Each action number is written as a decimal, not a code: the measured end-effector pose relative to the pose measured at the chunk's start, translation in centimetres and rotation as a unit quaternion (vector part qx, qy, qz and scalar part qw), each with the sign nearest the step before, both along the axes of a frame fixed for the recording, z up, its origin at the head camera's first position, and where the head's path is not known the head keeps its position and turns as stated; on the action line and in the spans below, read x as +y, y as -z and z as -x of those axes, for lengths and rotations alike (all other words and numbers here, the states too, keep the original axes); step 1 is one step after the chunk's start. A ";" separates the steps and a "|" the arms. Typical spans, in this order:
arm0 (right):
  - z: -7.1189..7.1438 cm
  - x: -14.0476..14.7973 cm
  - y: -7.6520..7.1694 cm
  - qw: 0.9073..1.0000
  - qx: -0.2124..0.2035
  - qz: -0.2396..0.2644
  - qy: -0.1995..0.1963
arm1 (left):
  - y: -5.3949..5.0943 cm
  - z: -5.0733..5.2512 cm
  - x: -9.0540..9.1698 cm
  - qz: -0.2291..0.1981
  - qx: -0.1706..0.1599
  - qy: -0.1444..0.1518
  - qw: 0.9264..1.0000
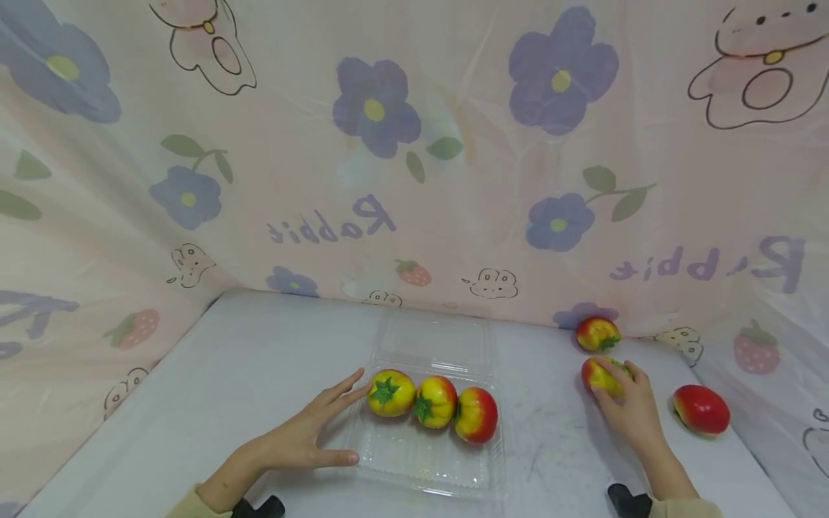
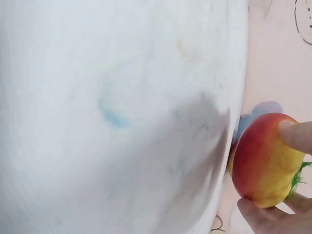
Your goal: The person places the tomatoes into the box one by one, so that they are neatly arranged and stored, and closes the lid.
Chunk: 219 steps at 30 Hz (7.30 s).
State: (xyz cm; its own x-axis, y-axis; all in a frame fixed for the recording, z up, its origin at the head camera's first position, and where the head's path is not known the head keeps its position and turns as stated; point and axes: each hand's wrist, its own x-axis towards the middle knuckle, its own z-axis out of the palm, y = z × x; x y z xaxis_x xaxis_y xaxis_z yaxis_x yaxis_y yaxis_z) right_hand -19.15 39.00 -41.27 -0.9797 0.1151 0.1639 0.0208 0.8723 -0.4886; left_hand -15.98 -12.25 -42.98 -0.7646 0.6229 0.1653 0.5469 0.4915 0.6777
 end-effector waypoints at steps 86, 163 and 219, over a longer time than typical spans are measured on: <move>-4.3 -17.0 -4.5 0.948 0.158 0.060 -0.268 | -0.4 0.0 0.7 0.019 -0.014 -0.019 1.000; -5.7 -24.8 -0.9 0.888 0.018 -0.005 -0.459 | 0.3 0.3 0.8 -0.019 -0.043 0.001 0.999; -5.3 -15.6 -3.5 0.954 0.109 0.030 -0.279 | 0.2 0.2 0.8 -0.006 -0.051 -0.015 0.999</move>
State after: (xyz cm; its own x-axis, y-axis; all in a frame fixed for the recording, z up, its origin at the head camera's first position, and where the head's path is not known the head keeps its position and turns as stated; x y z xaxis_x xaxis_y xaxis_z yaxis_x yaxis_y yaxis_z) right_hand -13.87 23.42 -37.74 -0.8352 -0.3979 0.3795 -0.5453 0.6883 -0.4784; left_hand -16.20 -11.41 -43.22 -0.7957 0.5985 0.0930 0.4602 0.4976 0.7353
